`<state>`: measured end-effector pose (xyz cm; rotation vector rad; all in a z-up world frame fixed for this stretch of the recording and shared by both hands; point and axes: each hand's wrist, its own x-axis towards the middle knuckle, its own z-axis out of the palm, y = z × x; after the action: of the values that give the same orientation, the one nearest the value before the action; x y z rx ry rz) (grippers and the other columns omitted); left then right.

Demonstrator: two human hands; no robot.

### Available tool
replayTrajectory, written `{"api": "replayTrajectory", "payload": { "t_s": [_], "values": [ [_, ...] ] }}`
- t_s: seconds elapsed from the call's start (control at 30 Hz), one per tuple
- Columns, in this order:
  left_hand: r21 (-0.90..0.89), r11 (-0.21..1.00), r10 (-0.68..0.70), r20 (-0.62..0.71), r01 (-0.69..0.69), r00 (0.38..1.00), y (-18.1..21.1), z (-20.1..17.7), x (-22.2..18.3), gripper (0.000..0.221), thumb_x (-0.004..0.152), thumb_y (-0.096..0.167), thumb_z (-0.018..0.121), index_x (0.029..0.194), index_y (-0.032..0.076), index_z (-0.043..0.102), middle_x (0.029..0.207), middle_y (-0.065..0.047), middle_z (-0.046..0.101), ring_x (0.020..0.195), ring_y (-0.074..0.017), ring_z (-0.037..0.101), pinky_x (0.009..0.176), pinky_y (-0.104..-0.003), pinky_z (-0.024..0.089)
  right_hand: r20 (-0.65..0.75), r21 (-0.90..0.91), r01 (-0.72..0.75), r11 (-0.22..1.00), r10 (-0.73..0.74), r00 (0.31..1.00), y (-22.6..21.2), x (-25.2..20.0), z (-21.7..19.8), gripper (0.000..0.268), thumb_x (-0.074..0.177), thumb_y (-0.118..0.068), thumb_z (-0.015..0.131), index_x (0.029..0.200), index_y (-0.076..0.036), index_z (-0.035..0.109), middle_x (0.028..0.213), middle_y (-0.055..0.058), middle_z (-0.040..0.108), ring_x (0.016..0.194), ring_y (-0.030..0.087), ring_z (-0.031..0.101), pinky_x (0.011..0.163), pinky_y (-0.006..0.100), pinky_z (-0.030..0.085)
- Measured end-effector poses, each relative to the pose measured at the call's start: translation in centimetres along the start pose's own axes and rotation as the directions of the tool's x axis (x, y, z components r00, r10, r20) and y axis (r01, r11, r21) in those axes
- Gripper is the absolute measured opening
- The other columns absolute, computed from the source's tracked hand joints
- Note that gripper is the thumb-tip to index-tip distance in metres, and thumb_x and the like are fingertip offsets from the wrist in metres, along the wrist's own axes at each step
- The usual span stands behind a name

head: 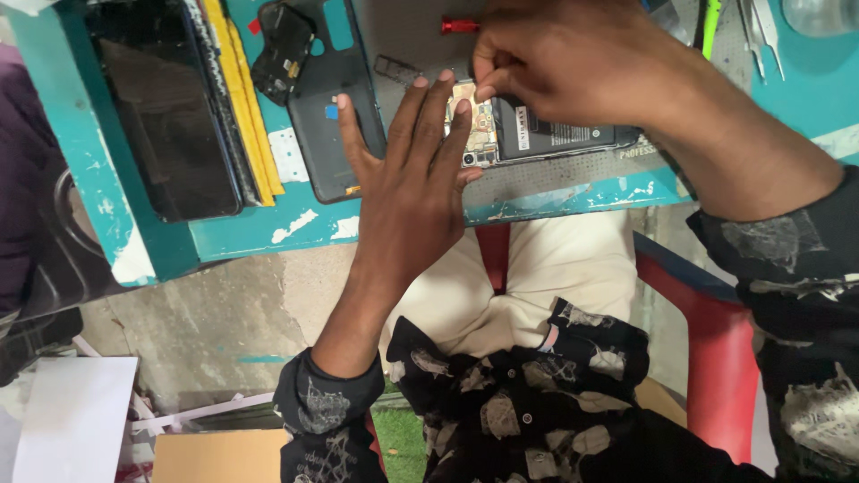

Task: The person removes the back cover of a smartphone, then uses a screwdriver to unscrew and detach internal components. The person handles the phone, back cover, and internal parts while working at a cluttered workbench.

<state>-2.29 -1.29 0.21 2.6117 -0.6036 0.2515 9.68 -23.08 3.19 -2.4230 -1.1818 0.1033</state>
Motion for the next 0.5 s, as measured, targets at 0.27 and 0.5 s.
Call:
{"api": "replayTrajectory", "payload": {
  "t_s": [0.27,0.5],
  "values": [
    [-0.005,1.000,0.020,-0.029,-0.020,0.999,0.1,-0.4,0.0,0.057,0.102,0.024,0.074,0.150,0.003,0.052,0.161,-0.013,0.045,0.154,-0.0293,0.038,0.124,-0.077,0.005,-0.191,-0.177,0.011,0.984,-0.045,0.980,1.0,-0.7,-2.1,0.023,0.108,-0.025,0.073,0.120,-0.005,0.070,0.099,0.008,0.073,0.080,0.024,0.070,0.069,0.035,0.057],
    [0.022,1.000,-0.004,-0.008,0.004,1.000,0.4,-0.5,0.1,0.064,0.102,0.038,0.070,0.150,0.001,0.051,0.162,-0.015,0.041,0.155,-0.0312,0.032,0.121,-0.079,0.002,-0.187,-0.352,-0.031,0.936,-0.038,0.982,0.5,-0.8,-1.8,0.014,0.104,-0.023,0.077,0.114,-0.014,0.075,0.084,0.007,0.070,0.071,0.025,0.069,0.063,0.037,0.056]
  ]
}}
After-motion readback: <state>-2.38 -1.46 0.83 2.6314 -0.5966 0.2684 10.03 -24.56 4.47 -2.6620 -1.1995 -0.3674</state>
